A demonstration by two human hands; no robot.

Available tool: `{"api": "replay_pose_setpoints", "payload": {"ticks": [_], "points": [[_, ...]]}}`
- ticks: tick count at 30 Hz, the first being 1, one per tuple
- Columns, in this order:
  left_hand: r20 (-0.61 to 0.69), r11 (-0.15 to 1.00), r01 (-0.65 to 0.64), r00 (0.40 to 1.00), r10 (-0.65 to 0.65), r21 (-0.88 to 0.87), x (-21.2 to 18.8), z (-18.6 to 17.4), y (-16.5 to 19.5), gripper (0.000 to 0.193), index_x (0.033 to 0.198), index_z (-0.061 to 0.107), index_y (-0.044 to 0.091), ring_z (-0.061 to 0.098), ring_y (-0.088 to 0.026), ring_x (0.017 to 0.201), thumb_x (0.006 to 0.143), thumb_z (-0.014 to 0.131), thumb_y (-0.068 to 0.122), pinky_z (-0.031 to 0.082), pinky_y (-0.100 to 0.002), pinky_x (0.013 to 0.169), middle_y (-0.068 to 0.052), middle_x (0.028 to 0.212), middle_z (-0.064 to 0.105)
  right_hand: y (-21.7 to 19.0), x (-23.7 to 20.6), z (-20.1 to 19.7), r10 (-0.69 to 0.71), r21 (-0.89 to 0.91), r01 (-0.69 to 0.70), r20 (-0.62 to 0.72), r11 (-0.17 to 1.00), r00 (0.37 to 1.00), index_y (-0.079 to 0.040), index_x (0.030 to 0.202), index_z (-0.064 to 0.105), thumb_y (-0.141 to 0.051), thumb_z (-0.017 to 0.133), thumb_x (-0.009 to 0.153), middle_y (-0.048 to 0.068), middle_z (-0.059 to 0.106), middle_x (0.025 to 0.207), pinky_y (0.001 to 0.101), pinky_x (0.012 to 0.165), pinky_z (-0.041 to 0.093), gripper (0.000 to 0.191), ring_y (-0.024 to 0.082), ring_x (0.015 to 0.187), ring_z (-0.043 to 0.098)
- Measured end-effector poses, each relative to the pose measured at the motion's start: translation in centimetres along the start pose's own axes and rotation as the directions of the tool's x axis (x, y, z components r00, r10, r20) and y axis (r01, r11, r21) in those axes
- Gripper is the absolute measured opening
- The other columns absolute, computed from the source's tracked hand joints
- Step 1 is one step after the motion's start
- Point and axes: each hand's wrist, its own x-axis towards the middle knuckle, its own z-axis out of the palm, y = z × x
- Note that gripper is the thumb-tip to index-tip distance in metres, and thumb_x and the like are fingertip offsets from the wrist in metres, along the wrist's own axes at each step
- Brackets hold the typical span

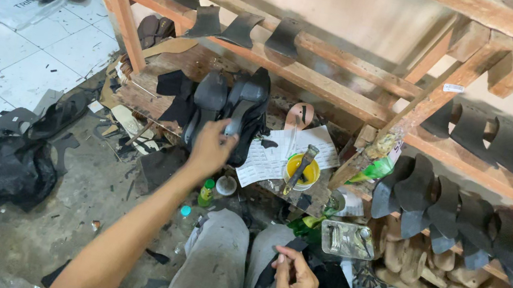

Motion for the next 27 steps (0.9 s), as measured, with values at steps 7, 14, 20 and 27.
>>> {"api": "replay_pose_setpoints", "payload": {"ticks": [7,14,20,27], "points": [[0.575,0.939,0.144,0.815,0.067,-0.313,-22.1,1.1,7.7,0.042,0.136,0.058,0.003,0.07,-0.022,0.095,0.095,0.069,0.007,0.055,-0.033,0.083,-0.012,0.116,0.06,-3.4,0.6,-3.8,-0.549,-0.229,0.665,0.409,0.711,0.729,-0.007,0.11,0.07,0.006,0.064,0.074,0.01,0.06,0.118,0.0342,0.081,0.053,0.038,0.032,0.099,0.064],[0.508,0.932,0.351,0.822,-0.259,-0.094,-28.8,1.4,8.6,0.054,0.13,0.059,0.009,0.065,-0.022,0.074,0.08,0.08,0.012,0.052,-0.035,0.069,-0.01,0.097,0.064,-5.4,-1.5,-5.1,-0.115,-0.37,0.35,0.53,0.86,0.84,-0.01,0.114,0.069,-0.002,0.072,0.081,0.009,0.058,0.103,0.036,0.081,0.052,0.034,0.027,0.095,0.062],[0.411,0.906,0.247,0.907,-0.091,-0.344,-29.7,0.7,7.3,0.022,0.086,0.068,0.0,0.057,-0.014,0.065,0.087,0.083,0.017,0.047,-0.031,0.058,-0.004,0.076,0.061,-6.8,-2.9,-6.2,-0.193,-0.446,0.389,0.423,0.806,0.885,-0.01,0.093,0.075,-0.011,0.079,0.076,0.005,0.065,0.091,0.0357,0.08,0.049,0.018,0.026,0.093,0.06],[0.454,0.69,0.463,0.865,-0.214,-0.557,-24.9,-2.1,8.7,0.018,0.098,0.074,-0.001,0.067,-0.007,0.071,0.097,0.068,0.016,0.054,-0.021,0.066,-0.004,0.079,0.074,-8.5,-2.0,-7.7,-0.001,-0.307,0.134,0.398,0.942,0.917,-0.005,0.098,0.073,-0.015,0.079,0.082,0.008,0.074,0.087,0.0319,0.076,0.049,0.02,0.017,0.086,0.063]]}}
